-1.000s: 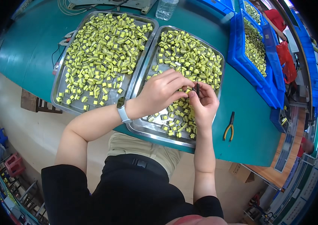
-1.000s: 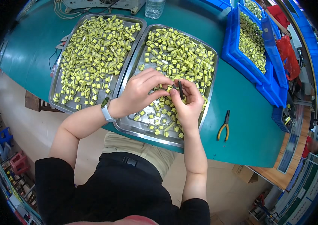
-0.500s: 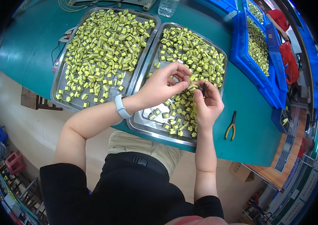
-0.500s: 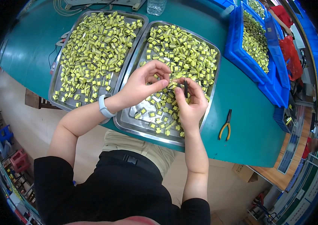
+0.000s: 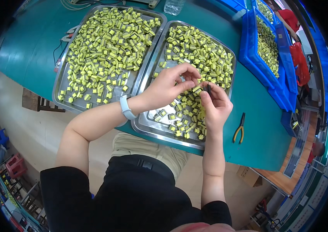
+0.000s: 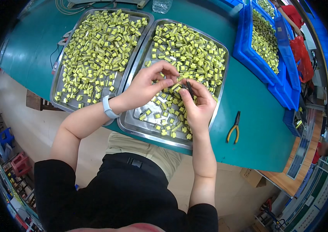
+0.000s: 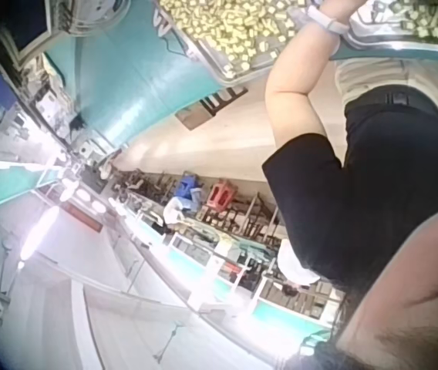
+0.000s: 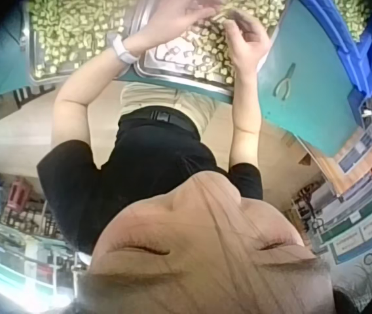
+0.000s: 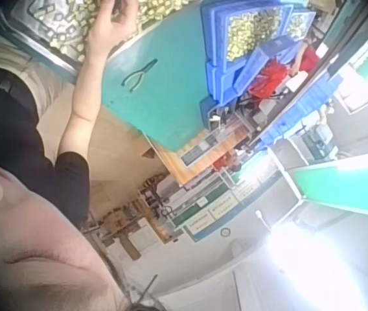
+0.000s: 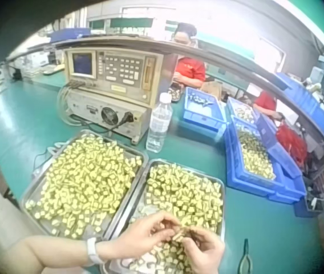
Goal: Inspecting and sorting small yellow electronic components on metal trays.
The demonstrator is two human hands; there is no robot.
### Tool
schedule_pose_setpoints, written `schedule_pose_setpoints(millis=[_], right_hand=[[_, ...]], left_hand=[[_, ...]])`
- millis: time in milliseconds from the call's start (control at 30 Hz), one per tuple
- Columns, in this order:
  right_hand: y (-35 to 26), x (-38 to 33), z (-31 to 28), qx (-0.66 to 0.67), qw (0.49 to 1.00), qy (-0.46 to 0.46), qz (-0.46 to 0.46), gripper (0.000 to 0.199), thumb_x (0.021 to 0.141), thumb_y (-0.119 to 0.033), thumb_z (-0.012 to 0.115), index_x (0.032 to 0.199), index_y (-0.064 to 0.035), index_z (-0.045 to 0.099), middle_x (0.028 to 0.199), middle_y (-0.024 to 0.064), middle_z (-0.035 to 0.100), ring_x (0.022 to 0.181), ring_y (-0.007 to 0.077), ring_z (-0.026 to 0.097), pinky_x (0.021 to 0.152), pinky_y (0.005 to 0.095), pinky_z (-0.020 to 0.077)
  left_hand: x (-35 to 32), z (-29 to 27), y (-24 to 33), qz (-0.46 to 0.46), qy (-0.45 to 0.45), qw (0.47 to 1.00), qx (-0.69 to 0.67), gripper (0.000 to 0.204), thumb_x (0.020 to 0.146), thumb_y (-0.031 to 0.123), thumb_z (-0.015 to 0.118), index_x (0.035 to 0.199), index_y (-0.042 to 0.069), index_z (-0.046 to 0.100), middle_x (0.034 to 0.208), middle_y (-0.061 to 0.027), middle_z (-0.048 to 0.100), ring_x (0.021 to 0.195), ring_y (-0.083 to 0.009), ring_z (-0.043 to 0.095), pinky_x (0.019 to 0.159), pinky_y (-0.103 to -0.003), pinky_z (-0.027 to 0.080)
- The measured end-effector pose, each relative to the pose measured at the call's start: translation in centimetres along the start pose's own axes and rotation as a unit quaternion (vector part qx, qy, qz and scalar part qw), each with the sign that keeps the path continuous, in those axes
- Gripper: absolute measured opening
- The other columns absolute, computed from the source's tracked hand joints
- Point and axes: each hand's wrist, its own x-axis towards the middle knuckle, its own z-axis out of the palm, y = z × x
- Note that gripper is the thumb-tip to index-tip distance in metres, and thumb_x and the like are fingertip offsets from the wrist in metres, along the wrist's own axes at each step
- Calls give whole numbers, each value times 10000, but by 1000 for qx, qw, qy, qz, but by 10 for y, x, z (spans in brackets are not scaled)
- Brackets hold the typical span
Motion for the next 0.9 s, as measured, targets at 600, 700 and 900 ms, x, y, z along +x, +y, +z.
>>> schedule_pose_setpoints(millis=[600,700,900], right_hand=[[-5,-2,9,-200,969,18,-142,258,833,46,693,1081,72,627,994,119,699,882,139,658,776,241,519],[-5,-1,10,-209,964,25,-164,243,825,45,700,1059,61,640,969,105,706,852,124,658,752,232,518],[-8,-1,10,-209,966,32,-150,231,816,42,707,1041,46,652,953,81,710,799,94,640,701,210,503]], left_hand=[[4,-1,-14,-55,7,993,-104,232,891,86,639,1104,18,573,982,-29,610,934,-86,592,760,-225,482],[5,-1,-14,-50,3,993,-108,218,893,73,634,1094,17,572,990,-28,604,934,-84,586,757,-225,486],[5,-2,-11,-59,-21,994,-89,238,900,37,618,1124,8,542,1016,-31,580,943,-82,561,812,-229,491]])
